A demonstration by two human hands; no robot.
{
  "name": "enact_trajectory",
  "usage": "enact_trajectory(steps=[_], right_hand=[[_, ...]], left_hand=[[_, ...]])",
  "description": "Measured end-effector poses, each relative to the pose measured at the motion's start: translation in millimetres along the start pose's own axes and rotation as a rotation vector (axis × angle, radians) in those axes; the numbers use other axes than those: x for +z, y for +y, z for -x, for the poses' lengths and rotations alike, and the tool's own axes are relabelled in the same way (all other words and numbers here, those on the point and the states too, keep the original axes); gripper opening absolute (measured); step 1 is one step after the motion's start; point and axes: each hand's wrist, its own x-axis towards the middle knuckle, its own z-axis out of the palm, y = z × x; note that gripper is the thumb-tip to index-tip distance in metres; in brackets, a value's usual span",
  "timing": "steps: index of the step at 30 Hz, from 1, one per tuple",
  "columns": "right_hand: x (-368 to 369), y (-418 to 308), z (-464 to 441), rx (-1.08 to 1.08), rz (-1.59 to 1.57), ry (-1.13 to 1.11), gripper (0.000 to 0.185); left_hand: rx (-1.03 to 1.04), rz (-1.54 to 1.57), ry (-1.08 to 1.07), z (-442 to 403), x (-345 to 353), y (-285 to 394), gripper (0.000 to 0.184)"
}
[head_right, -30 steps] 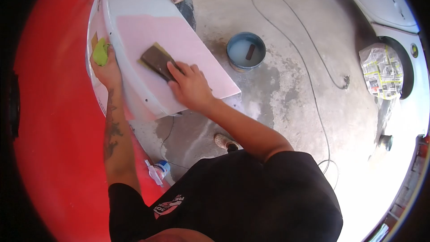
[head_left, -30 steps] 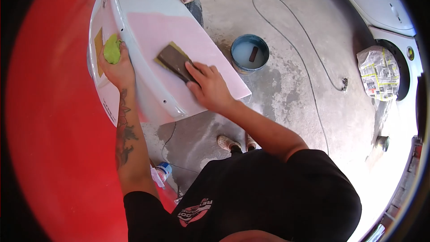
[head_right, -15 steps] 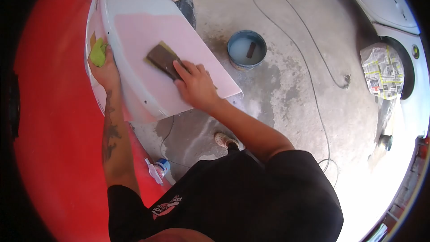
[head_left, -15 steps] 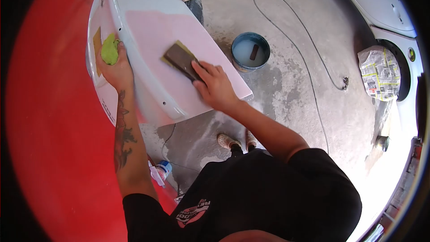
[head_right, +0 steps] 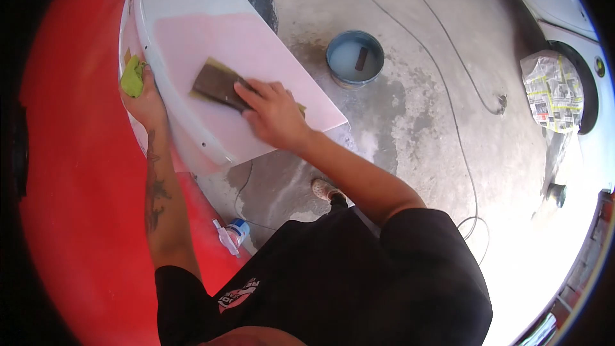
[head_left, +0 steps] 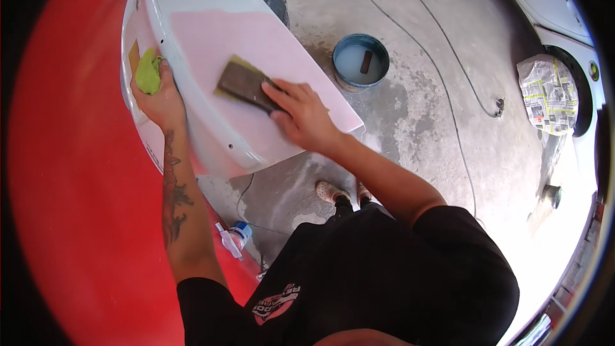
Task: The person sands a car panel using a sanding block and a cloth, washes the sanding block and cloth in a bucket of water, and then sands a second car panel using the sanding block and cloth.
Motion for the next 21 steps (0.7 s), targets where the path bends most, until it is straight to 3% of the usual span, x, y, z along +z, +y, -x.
enact_trajectory(steps=[4, 6, 9, 12, 16, 19, 21], right_hand=[[-11, -4, 14, -0.087, -0.011, -0.082, 0.063], [14, 30, -55, -0.126, 0.062, 0.05, 0.053], [54, 68, -160, 0.016, 0.182, 0.111, 0.047], [39, 46, -116, 0.042, 0.112, 0.066, 0.05], [-9, -38, 20, 0.021, 0.055, -0.05, 0.061], [-2, -22, -6, -0.04, 0.105, -0.02, 0.06], [16, 18, -74, 0.02, 0.179, 0.023, 0.051]], left_hand=[[-0.038, 0.094, -0.017, 2, 1, -6, 0.041], [-0.01, 0.157, -0.045, 0, 3, -4, 0.044], [-0.021, 0.118, -0.043, 2, -1, 0, 0.045], [-0.018, 0.054, -0.025, -1, 0, 2, 0.042], [-0.023, 0.075, -0.027, 3, 0, 0, 0.039], [0.004, 0.103, -0.041, 1, 0, -4, 0.038], [0.005, 0.098, -0.037, 0, 3, -5, 0.038]])
